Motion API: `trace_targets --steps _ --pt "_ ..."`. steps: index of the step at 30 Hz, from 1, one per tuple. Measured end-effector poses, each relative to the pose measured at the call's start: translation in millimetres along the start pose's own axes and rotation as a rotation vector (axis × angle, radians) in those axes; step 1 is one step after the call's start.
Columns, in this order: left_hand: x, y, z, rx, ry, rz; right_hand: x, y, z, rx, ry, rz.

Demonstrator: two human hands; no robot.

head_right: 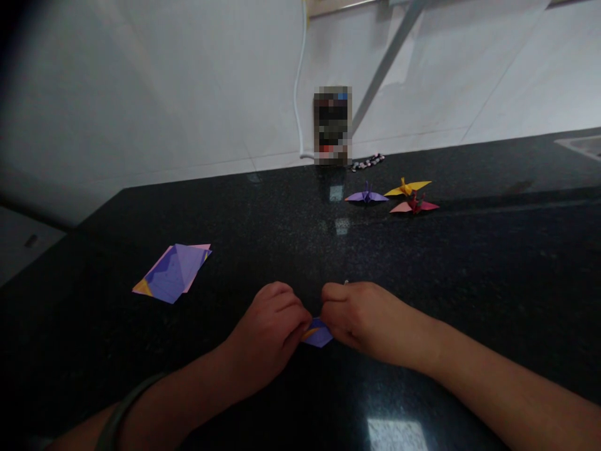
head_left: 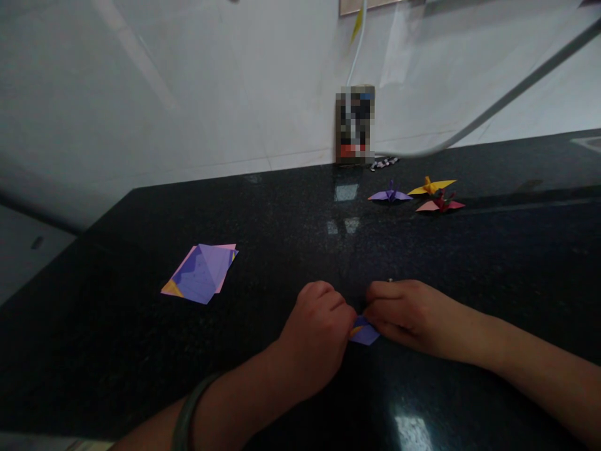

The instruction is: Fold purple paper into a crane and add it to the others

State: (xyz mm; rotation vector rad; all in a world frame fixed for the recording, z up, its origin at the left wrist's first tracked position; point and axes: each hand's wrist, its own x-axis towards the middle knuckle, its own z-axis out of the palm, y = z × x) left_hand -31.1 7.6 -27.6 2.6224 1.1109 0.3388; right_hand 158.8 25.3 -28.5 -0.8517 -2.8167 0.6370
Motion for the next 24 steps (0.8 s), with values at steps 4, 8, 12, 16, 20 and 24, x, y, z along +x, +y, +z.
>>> trace_targets --steps 4,8,12,16,20,24 --pt "-1.7 -4.2 1.6 0.045 0.015 0.113 -2.7 2.6 4.1 -0.212 -0.037 -0.134" --pt "-3.4 -8.4 1.0 0.107 0.007 0.191 -5.7 1.6 4.9 -0.290 -0.033 -0.161" --pt "-4.5 -6.7 -3.1 0.175 -0.009 0.242 -7.5 -1.0 0.1 -0.208 -0.055 -0.095" --pt "-5.6 -2.3 -5.9 0.217 -0.015 0.254 -6.8 -2.3 -3.5 0.025 0.001 0.062" --pt "-6.3 -1.7 -4.0 0.186 -0.002 0.216 -4.2 -4.0 -1.1 0.079 0.047 0.140" --pt "-5.4 -1.7 -2.6 0.066 0.016 0.090 -2.9 -7.0 1.4 0.049 0.029 0.130"
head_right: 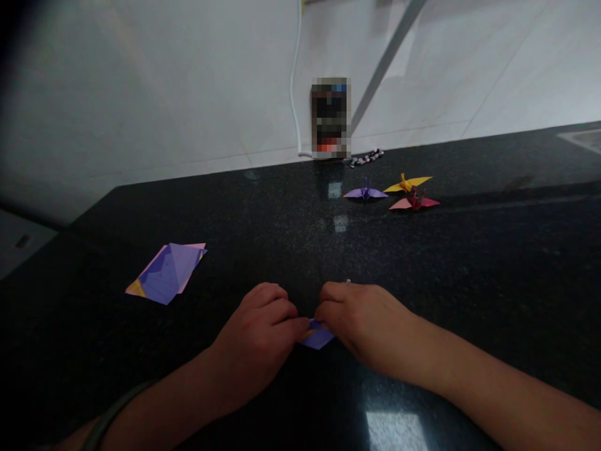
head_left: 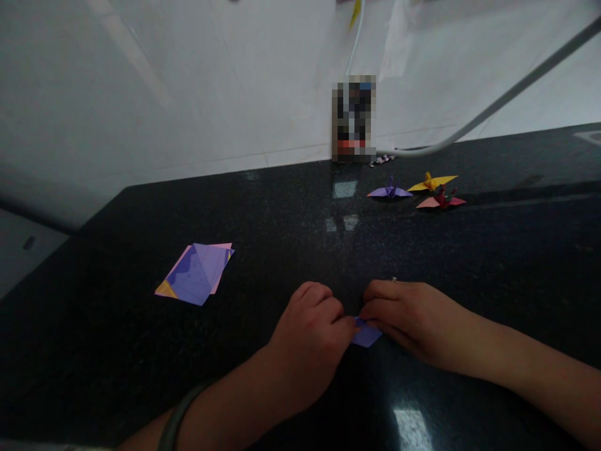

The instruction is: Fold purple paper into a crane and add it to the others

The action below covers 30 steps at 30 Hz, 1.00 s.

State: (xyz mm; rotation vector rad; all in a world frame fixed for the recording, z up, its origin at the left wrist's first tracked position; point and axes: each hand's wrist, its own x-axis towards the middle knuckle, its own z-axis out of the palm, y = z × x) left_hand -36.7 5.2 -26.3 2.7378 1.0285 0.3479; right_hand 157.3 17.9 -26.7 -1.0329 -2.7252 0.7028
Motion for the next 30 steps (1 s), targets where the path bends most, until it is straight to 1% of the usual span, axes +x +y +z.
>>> trace_targets --steps 2,5,9,11,14,16,19,23,26,30 --pt "1 0 -1.6 -0.084 0.013 -0.103 0 -1 0 0.003 0.010 -0.004" --pt "2 1 -6.2 -0.238 0.013 -0.244 0 -2 -1 0.092 0.069 0.009" --pt "3 3 -11.1 -0.485 -0.051 -0.367 0 -4 -3 0.257 0.148 0.019" --pt "3 3 -11.4 -0.642 -0.076 -0.455 0 -6 -3 0.301 0.183 0.007" --pt "3 4 -10.6 -0.882 -0.084 -0.591 -2 -8 -2 0.305 0.256 -0.023" --pt "4 5 -10.8 -0.959 -0.057 -0.643 -4 -8 -2 0.282 0.312 -0.057" --pt "5 7 -11.6 -1.027 -0.022 -0.653 -6 -8 -3 0.226 0.365 -0.145" --pt "4 11 -11.2 -1.063 0.011 -0.652 -10 -10 -4 0.150 0.379 -0.232" --pt "3 13 -10.9 -0.982 0.073 -0.618 -9 -14 -6 0.218 0.390 -0.195" --pt "0 13 -12.2 -0.829 0.195 -0.469 -6 -17 -7 0.385 0.443 -0.058"
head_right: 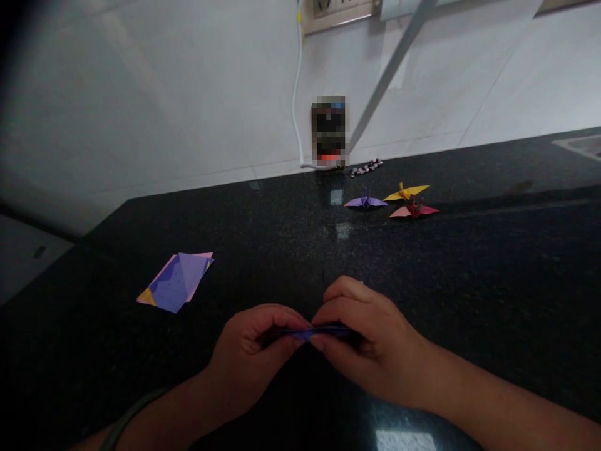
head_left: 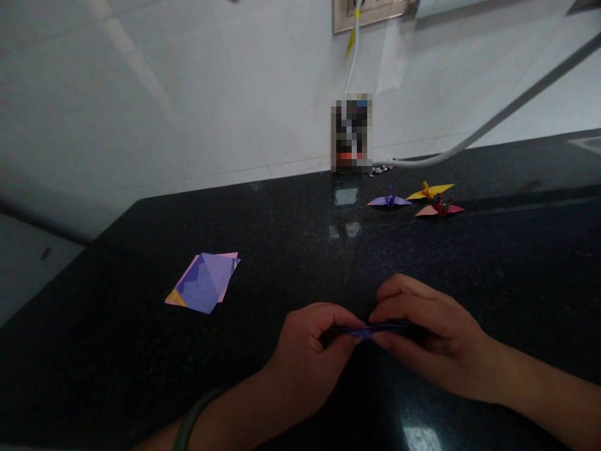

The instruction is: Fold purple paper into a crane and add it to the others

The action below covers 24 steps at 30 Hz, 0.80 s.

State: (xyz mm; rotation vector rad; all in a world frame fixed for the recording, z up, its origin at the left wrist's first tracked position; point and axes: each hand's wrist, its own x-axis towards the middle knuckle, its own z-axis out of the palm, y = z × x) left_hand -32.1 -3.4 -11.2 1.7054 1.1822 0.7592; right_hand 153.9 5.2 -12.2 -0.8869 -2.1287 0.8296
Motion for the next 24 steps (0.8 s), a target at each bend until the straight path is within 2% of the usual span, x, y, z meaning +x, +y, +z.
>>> trace_targets --steps 5,9,13,21,24 --pt "-1.5 -1.7 -1.0 0.039 0.053 0.239 2.7 -0.1 1.7 0.079 -0.072 0.123" --pt "-1.1 -3.2 0.3 0.074 0.100 0.298 2.9 -0.8 2.4 0.095 -0.101 0.145" --pt "-0.9 -2.2 1.0 0.084 0.105 0.232 0.9 0.6 2.3 0.075 -0.105 0.106" --pt "1.3 1.9 1.3 -0.056 -0.016 -0.072 -0.5 2.4 2.5 0.015 -0.114 0.080" --pt "1.7 1.8 1.2 -0.115 -0.047 -0.133 -0.5 1.2 2.1 0.012 -0.120 0.079"
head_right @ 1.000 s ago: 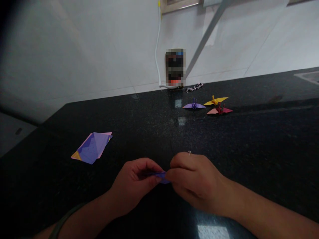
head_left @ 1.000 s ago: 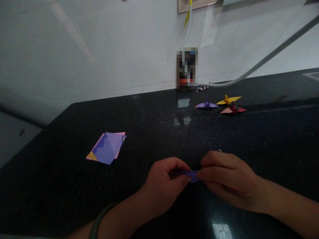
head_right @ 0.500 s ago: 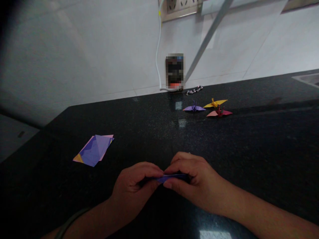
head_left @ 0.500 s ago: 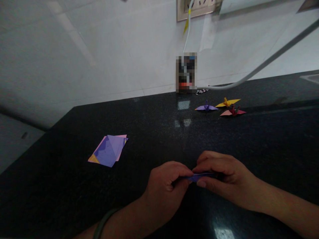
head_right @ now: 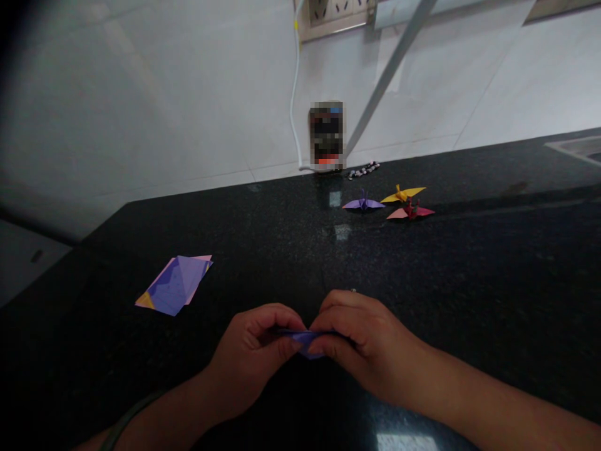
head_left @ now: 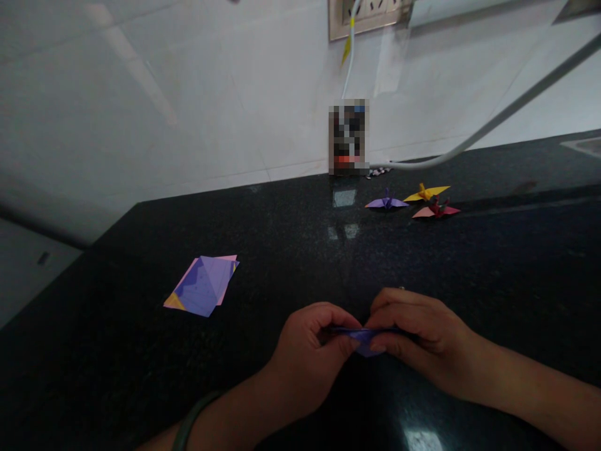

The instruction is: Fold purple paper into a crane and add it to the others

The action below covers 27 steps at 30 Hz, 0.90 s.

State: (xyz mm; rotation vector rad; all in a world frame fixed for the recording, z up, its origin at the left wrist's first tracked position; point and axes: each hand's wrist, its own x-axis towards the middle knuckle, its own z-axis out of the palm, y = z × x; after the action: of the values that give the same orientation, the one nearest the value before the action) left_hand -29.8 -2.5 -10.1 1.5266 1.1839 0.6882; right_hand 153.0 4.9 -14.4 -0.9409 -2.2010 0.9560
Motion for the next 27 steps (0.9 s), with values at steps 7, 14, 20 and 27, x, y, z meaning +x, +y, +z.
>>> trace_targets --steps 7,14,20,27 --pt "-2.6 -3.2 1.5 0.012 -0.021 0.010 -1.1 1.0 -0.5 0.001 -0.041 0.002" --pt "-2.5 -2.5 -0.7 -0.106 -0.129 0.034 -0.4 2.1 -3.1 -0.023 -0.025 -0.007" --pt "-2.1 -3.4 -0.1 -0.049 -0.023 0.078 -2.0 0.5 -6.1 -0.054 -0.070 -0.041" --pt "-2.2 -2.6 -0.7 0.028 0.025 0.168 -0.9 -0.5 -7.3 -0.014 -0.084 -0.039"
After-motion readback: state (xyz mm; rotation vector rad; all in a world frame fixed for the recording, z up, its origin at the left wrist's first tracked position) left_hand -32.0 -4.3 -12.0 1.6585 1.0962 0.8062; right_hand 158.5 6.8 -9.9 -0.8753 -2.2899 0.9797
